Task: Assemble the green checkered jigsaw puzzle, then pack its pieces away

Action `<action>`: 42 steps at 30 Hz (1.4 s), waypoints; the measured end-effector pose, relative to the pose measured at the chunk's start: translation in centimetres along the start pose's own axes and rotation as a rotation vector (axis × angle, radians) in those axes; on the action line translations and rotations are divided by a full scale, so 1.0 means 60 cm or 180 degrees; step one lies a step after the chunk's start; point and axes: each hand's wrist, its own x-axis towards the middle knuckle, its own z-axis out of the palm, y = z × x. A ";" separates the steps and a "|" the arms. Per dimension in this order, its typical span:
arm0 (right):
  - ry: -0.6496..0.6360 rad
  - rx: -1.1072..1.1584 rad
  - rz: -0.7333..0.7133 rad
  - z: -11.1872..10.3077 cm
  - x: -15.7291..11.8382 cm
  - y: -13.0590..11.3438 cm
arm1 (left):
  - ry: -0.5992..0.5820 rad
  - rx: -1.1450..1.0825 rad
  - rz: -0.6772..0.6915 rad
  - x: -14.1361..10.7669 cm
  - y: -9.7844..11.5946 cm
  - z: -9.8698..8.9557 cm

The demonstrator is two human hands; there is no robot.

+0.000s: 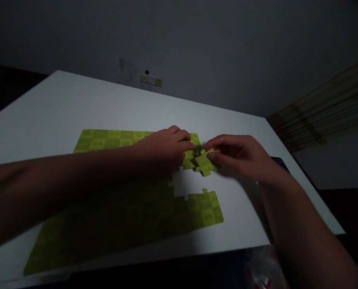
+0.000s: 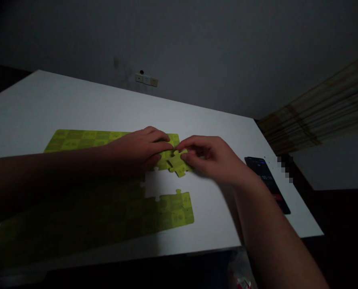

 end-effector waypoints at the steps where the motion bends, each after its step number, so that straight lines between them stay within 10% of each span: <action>1: -0.0081 0.0033 0.0092 0.001 0.000 -0.001 | 0.0002 0.0015 0.0011 0.000 0.000 0.000; 18: -0.1053 0.0083 0.0482 -0.003 -0.002 -0.008 | 0.0075 -0.0017 0.0082 0.000 -0.002 0.003; 42: -0.0944 -0.0563 -0.0109 -0.009 0.011 -0.006 | -0.0060 -0.0095 0.0000 0.002 0.002 -0.006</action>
